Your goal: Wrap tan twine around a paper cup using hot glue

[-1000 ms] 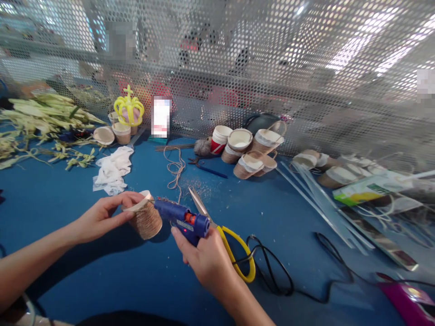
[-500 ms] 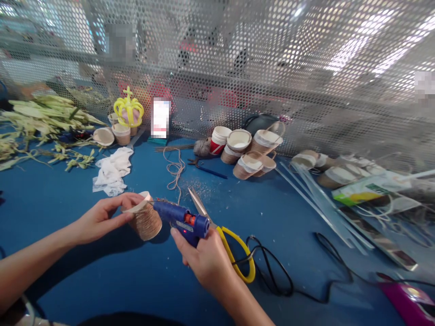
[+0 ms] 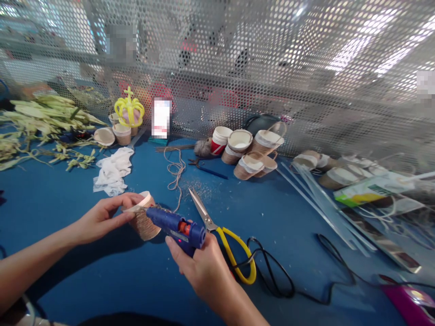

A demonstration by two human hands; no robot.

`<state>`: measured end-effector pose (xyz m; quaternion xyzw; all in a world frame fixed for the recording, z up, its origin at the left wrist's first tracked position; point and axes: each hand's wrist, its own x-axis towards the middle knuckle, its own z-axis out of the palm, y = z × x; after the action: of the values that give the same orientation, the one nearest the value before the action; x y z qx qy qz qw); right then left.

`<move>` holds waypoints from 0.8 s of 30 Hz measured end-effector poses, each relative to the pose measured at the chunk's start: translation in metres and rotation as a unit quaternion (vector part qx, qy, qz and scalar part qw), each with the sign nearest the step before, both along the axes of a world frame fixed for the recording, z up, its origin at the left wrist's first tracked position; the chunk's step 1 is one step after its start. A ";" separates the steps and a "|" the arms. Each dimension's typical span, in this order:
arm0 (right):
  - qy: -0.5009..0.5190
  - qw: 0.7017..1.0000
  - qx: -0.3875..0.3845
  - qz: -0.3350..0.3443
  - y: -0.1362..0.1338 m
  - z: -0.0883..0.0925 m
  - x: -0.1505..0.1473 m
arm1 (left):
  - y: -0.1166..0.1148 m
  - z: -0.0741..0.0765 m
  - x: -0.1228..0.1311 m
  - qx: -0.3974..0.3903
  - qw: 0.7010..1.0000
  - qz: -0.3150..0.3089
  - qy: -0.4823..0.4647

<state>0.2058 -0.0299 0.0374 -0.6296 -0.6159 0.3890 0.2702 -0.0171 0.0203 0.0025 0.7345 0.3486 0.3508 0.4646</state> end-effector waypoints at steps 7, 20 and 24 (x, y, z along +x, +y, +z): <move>0.003 1.000 0.012 -0.019 0.002 -0.003 0.000 | 0.000 0.000 0.001 0.001 1.000 0.005 0.012; -0.016 1.000 -0.012 0.022 0.019 -0.010 0.012 | 0.001 -0.001 0.000 0.002 1.000 -0.019 0.004; -0.022 0.999 -0.032 0.025 0.022 -0.004 0.010 | 0.001 0.000 -0.001 0.007 1.000 -0.018 0.012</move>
<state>0.2157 -0.0084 0.0335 -0.6305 -0.6247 0.4011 0.2265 -0.0178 0.0211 0.0028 0.7483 0.3387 0.3360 0.4609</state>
